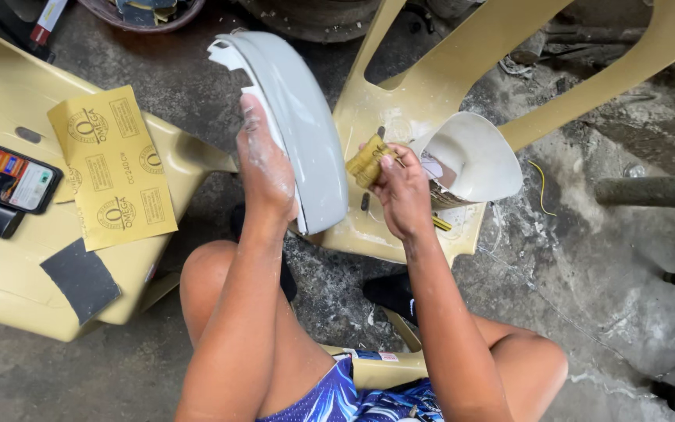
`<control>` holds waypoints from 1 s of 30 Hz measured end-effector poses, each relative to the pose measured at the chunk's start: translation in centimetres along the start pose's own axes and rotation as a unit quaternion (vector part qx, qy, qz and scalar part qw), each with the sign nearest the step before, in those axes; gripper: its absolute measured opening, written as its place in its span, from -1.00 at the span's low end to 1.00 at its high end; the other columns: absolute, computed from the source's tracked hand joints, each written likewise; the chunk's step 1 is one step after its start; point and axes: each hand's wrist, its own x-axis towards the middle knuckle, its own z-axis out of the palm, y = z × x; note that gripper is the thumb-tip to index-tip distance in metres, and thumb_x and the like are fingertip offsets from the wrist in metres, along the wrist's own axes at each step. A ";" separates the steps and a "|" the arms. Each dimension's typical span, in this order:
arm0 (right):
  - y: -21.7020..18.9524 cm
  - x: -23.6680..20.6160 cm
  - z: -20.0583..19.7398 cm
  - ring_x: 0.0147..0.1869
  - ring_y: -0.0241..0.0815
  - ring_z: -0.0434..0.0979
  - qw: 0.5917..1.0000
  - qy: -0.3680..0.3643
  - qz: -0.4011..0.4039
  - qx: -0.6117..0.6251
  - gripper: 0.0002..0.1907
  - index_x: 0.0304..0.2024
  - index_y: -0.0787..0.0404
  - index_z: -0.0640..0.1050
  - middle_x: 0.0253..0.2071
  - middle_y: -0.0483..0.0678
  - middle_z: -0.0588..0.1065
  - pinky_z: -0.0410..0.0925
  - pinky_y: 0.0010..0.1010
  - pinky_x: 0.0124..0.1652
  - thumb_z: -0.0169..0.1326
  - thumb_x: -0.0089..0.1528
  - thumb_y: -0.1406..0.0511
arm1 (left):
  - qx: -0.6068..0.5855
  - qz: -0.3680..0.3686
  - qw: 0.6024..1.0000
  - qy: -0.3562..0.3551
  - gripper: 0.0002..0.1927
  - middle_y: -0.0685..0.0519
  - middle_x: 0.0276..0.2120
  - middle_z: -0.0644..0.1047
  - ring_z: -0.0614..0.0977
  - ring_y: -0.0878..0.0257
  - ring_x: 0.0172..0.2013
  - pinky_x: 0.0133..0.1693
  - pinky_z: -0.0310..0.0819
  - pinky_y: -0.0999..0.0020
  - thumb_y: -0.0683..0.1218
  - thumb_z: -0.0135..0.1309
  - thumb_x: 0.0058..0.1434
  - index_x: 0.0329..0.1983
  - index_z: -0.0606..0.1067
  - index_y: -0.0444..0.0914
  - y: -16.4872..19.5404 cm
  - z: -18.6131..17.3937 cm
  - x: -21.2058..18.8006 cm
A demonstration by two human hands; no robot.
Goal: The person sits cross-legged on a plastic chair and sands a white plastic automotive part using a sanding block. They repeatedly dip the block into a bucket of water and sand different surfaces of the part, including the curved exterior and flat interior sections.
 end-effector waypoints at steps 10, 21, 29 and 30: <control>-1.8 -7.4 -6.8 0.23 -0.07 0.54 0.982 -0.034 -0.131 0.130 -0.73 0.19 0.22 0.36 0.18 0.11 0.49 0.44 -0.16 0.20 -0.04 0.44 0.36 | 0.247 0.020 0.950 -0.188 -0.26 -0.12 -0.06 0.61 0.68 0.20 -0.06 -0.03 0.58 0.35 0.05 0.27 0.28 0.32 0.16 -0.34 -2.3 4.1 -4.3; -1.0 -10.0 -7.1 -0.34 -0.47 0.39 0.973 0.059 -0.209 -0.079 -0.74 0.08 0.31 0.42 -0.35 -0.17 0.47 0.26 -0.64 -0.32 0.18 0.42 0.35 | 0.198 -0.004 0.925 -0.323 -0.05 -0.14 0.06 0.60 0.61 0.19 0.04 0.10 0.52 0.28 0.06 0.48 0.00 0.40 0.27 -0.29 -3.3 5.2 -7.7; -1.7 -11.5 -7.0 -0.40 -0.47 0.43 0.987 0.067 -0.140 -0.052 -0.71 0.06 0.31 0.47 -0.37 -0.11 0.55 0.26 -0.66 -0.38 0.16 0.30 0.39 | 0.355 0.074 0.898 -0.251 -0.02 -0.13 0.01 0.61 0.68 0.10 0.00 0.04 0.57 0.24 0.08 0.48 -0.02 0.40 0.25 -0.24 -2.7 6.1 -8.5; -1.9 -11.4 -7.2 -0.43 -0.48 0.39 0.981 0.083 -0.142 -0.104 -0.73 0.05 0.35 0.49 -0.36 -0.09 0.56 0.21 -0.68 -0.43 0.18 0.31 0.41 | 0.372 0.063 0.891 -0.253 0.03 -0.13 0.01 0.60 0.67 0.09 -0.01 0.02 0.57 0.24 0.10 0.46 -0.03 0.46 0.21 -0.22 -2.7 6.3 -8.5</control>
